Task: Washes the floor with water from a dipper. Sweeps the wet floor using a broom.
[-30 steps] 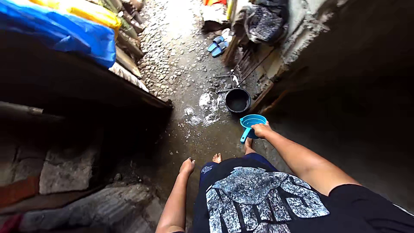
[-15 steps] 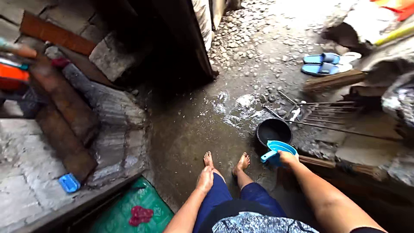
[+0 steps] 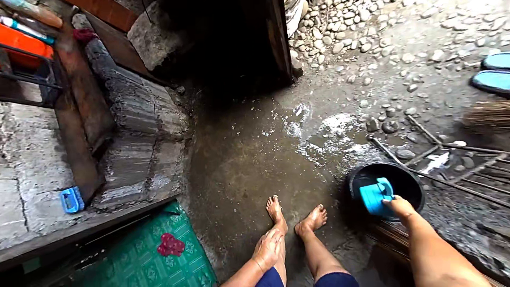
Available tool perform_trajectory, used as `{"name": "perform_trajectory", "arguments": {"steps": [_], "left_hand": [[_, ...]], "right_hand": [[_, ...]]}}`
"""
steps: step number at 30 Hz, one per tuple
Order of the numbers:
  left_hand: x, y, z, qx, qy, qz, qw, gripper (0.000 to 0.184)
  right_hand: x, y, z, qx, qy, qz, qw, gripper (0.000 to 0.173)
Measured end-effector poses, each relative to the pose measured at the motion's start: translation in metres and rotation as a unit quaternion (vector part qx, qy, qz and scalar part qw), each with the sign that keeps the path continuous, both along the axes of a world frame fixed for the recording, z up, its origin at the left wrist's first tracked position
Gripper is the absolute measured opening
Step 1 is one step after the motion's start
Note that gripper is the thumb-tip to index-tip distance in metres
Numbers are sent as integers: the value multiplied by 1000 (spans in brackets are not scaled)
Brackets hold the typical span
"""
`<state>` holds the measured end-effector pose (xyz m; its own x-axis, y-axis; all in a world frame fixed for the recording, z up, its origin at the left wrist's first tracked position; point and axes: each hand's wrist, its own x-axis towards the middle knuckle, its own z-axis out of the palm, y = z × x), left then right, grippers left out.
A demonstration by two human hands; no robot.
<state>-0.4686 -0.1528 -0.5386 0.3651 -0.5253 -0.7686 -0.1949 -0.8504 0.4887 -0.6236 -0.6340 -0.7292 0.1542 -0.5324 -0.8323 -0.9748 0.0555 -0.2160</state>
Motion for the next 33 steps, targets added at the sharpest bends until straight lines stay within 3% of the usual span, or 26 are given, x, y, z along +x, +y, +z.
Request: {"name": "perform_trajectory", "arguments": {"steps": [4,8,11,15,18,22,26,28,30,33], "left_hand": [[8,6,-49,-29,-44,19,998,40],[29,-5,-65,-4,-50,28,998,40],[36,-10,-72,6,-49,45,998,40],[43,-27,-62,10,-25,45,999,41],[47,-51,-52,-37,-17,82,996,39],[59,-103,-23,-73,31,128,989,38],[67,-147,36,-34,233,156,959,55],[63,-146,57,3,288,121,950,64],[59,-132,77,24,305,123,944,62],[56,-99,130,31,305,259,916,52]], "right_hand": [[-10,-21,-41,30,-24,-56,998,43],[0,-29,-56,0,35,58,998,38],[9,-10,-40,-74,101,143,982,38],[1,47,2,-209,57,151,965,28],[-9,87,40,-254,29,190,948,23],[-10,134,101,-328,-114,255,902,13],[6,180,154,-349,-266,330,835,15],[22,203,182,-314,-319,373,813,18],[44,230,210,-302,-378,401,778,19],[73,264,252,-284,-434,440,733,20]]}}
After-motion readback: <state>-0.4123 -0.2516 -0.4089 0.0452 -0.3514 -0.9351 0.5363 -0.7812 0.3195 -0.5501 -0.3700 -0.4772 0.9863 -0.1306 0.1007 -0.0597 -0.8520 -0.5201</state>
